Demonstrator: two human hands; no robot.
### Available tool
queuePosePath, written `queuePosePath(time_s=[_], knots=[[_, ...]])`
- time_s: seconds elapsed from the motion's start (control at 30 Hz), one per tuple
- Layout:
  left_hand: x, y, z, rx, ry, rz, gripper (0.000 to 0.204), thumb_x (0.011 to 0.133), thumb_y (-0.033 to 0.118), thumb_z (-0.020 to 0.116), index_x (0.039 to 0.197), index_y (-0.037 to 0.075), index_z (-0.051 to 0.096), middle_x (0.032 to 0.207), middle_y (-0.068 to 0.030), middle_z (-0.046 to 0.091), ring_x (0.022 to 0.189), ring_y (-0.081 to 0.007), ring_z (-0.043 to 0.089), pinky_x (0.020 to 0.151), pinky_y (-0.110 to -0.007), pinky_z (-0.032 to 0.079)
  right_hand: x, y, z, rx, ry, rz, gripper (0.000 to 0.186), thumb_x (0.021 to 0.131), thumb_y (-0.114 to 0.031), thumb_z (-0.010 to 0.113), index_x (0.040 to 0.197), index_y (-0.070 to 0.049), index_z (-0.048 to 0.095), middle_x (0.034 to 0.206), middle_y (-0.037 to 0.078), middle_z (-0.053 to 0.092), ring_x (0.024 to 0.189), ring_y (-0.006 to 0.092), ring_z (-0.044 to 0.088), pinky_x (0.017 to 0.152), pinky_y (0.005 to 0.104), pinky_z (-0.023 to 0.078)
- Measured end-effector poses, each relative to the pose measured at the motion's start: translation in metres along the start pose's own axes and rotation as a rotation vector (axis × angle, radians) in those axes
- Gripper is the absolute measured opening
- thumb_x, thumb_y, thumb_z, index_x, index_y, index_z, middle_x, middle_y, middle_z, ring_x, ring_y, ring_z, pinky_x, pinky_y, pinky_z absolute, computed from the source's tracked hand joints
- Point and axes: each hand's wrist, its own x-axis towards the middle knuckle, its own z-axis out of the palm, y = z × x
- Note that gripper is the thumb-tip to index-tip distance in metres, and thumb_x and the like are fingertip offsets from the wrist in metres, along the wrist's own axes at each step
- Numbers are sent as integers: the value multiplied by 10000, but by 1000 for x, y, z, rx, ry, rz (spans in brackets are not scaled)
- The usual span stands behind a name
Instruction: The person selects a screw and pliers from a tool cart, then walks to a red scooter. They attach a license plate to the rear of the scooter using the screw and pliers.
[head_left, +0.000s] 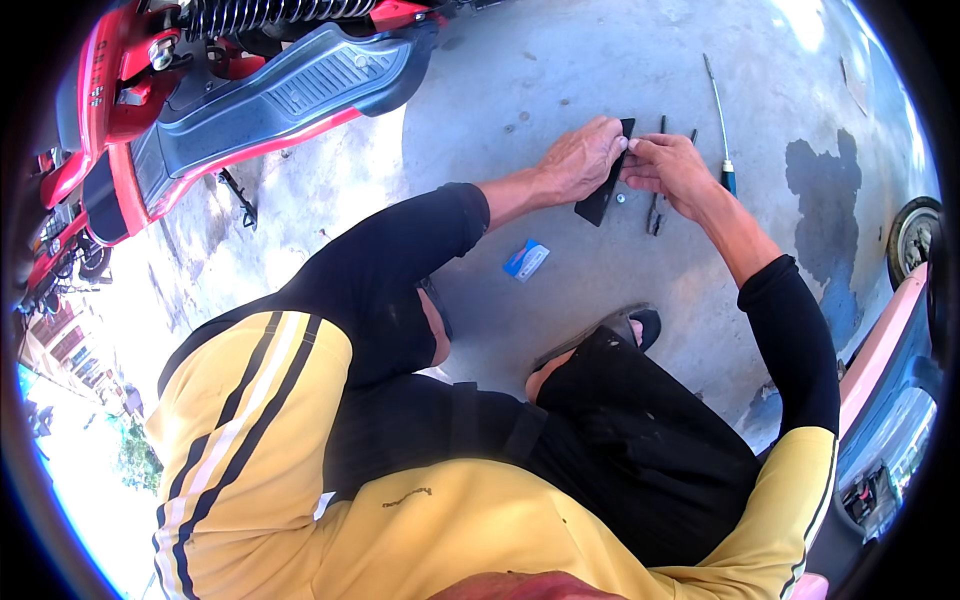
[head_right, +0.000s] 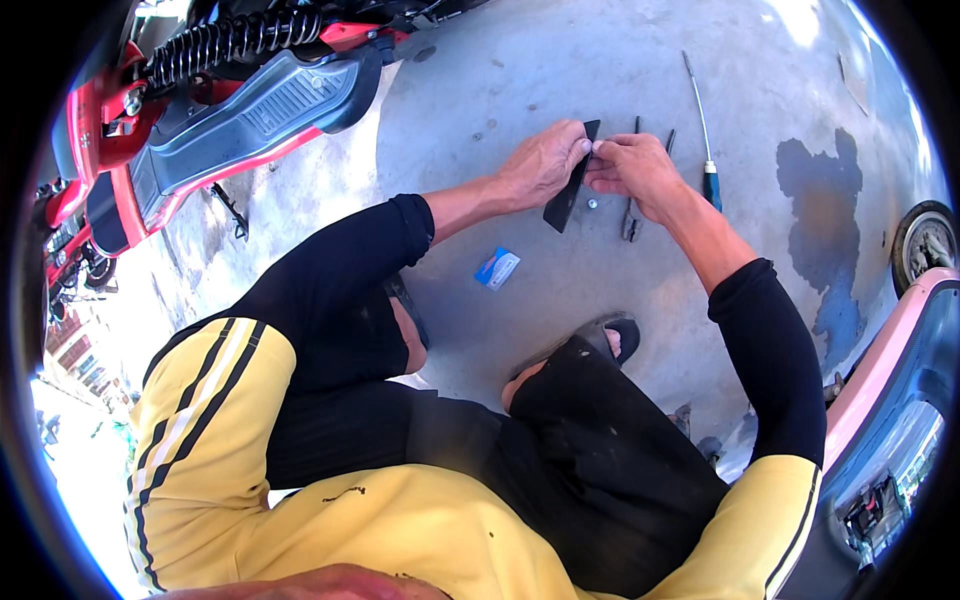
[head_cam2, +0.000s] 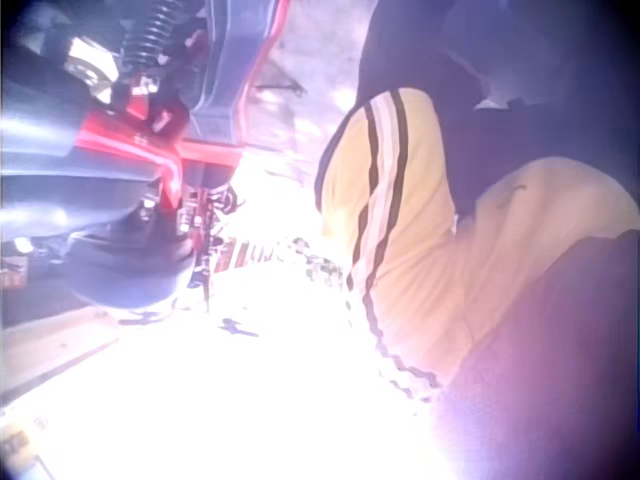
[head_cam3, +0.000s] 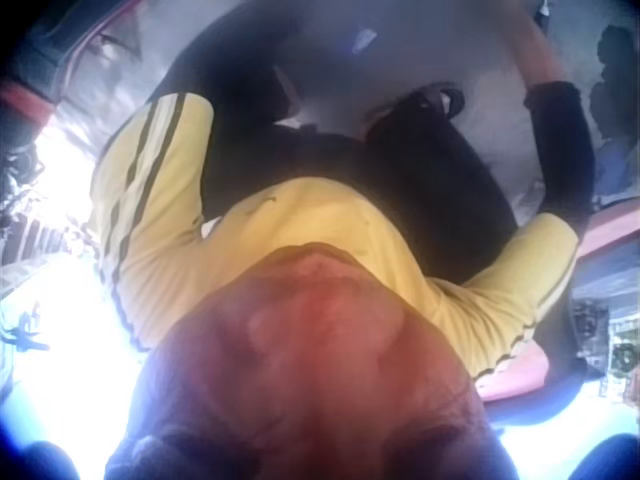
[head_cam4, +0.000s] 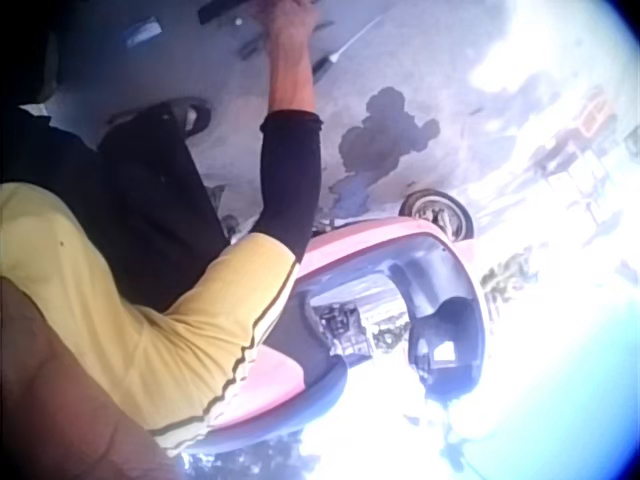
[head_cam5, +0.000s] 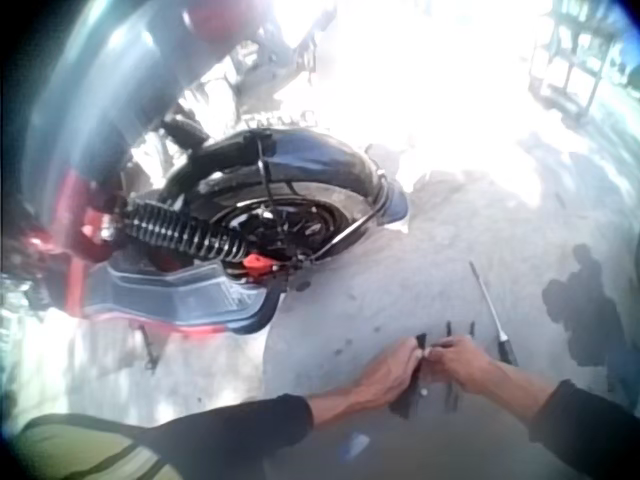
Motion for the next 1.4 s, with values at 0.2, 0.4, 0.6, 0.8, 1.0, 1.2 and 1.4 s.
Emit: queuePosePath(time_s=[0.2, 0.4, 0.6, 0.8, 1.0, 1.2, 1.4], knots=[[-1, -2, -4, -41, 33, -10, 267, 1063, 251, 427, 972, 4, 471, 885, -221, 560, 840, -431, 570, 725, -500, 438, -4, -4, 8, -31, -2, -41, 250, 997, -176, 589, 1045, 63, 648, 943, 119, 687, 803, 187, 692, 708, 289, 580], [-2, -6, 4, -82, 52, -64, 353, 1069, 302, 417, 928, -6, 516, 776, -222, 557, 750, -414, 574, 697, -490, 450, -9, -1, 10, -170, -21, -133, 297, 991, -192, 614, 1101, 80, 660, 930, 118, 698, 796, 166, 686, 712, 284, 573], [0, -3, 2, -167, 23, -149, 418, 1065, 337, 441, 908, -31, 564, 691, -199, 574, 631, -302, 552, 667, -452, 459, -6, 6, 8, -309, 21, -257, 279, 973, -188, 634, 1045, 73, 702, 852, 85, 698, 734, 138, 677, 685, 279, 564], [7, 9, 0, -200, 67, -270, 337, 1055, 286, 444, 980, -24, 551, 763, -204, 622, 695, -332, 607, 699, -459, 476, -1, 1, 8, -326, 115, -271, 285, 969, -169, 632, 1067, 91, 698, 852, 98, 705, 744, 136, 685, 679, 273, 572], [8, 4, -9, -197, -11, -52, 222, 1046, 215, 444, 1138, 15, 415, 937, -223, 629, 853, -383, 650, 749, -492, 484, 0, -9, 4, -274, 71, -290, 301, 974, -155, 636, 1092, 119, 674, 877, 124, 712, 757, 151, 695, 688, 270, 588], [10, 2, -14, -2, 5, 54, 173, 1047, 183, 426, 1068, 11, 434, 818, -224, 613, 817, -445, 623, 729, -514, 476, -4, -9, 6, -273, 77, -317, 288, 976, -151, 634, 1084, 112, 677, 876, 123, 713, 759, 153, 698, 685, 275, 588], [20, 4, -13, 18, 84, -37, 433, 1068, 327, 421, 830, -17, 532, 738, -184, 614, 665, -363, 606, 650, -437, 501, -2, -8, 11, -320, 90, -355, 248, 967, -132, 608, 1040, 89, 693, 854, 111, 717, 740, 148, 706, 701, 271, 589]])
